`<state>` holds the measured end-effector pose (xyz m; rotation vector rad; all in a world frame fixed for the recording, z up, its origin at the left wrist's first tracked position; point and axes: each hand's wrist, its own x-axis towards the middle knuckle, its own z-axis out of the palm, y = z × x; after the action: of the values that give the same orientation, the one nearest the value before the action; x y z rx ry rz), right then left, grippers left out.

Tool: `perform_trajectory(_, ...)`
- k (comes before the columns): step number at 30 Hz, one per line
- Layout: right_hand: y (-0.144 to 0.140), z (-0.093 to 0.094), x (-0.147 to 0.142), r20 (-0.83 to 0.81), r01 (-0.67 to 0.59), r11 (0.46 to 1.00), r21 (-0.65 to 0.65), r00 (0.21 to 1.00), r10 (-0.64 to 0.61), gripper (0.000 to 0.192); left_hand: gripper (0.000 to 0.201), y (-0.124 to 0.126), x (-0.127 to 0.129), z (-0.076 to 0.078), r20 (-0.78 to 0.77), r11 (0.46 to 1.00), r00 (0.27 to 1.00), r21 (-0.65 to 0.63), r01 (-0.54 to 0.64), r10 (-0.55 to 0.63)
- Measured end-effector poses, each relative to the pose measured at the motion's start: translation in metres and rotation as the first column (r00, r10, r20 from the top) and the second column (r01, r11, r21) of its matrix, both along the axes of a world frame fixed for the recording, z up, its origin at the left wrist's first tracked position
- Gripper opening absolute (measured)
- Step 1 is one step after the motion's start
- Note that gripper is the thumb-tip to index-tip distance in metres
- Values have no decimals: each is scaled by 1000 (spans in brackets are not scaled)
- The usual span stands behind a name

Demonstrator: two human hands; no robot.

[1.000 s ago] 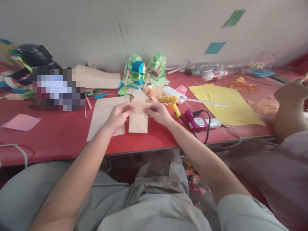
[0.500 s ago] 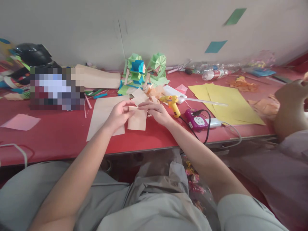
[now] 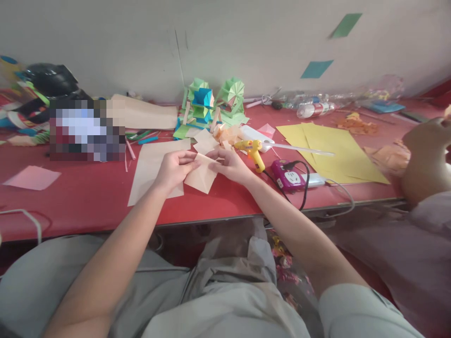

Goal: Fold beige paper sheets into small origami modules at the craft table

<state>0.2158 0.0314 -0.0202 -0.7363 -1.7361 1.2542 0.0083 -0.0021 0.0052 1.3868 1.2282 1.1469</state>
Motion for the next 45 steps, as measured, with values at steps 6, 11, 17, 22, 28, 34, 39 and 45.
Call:
perform_trajectory(6, -2, 1, -2, 18, -25, 999, -39, 1000, 26, 35, 48, -3, 3, 3, -4, 999, 1000, 23, 24, -24)
perform_trajectory(11, -1, 0, -1, -3, 6, 996, -84, 1000, -7, 36, 47, -3, 2, 5, 57, 999, 998, -50, 3, 0)
perform_trajectory(17, 0, 0, 0, 8, 41, 996, -79, 999, -40, 36, 44, -2, -2, 8, 139, 990, 989, -122, 69, -52)
perform_trajectory(22, 0, 0, 0, -3, 46, 995, -88, 999, -46, 37, 47, -4, -3, 10, 150, 987, 985, -119, 107, -89)
perform_trajectory(28, 1, 0, 0, 14, 30, 996, -82, 999, -29, 40, 46, -2, 2, 4, 102, 996, 995, -89, 23, -14)
perform_trajectory(34, 1, 2, 0, -7, 6, 992, -128, 1000, -7, 39, 43, -1, 4, 0, 46, 999, 999, -38, 4, -2)
perform_trajectory(39, -3, 6, -2, -12, 13, 992, -128, 1000, -15, 43, 43, -4, 5, 3, 3, 999, 999, -23, 34, -34)
perform_trajectory(45, -6, 9, -5, 48, 113, 990, -80, 993, -110, 49, 38, -7, 9, 4, -60, 997, 995, -38, 72, -74)
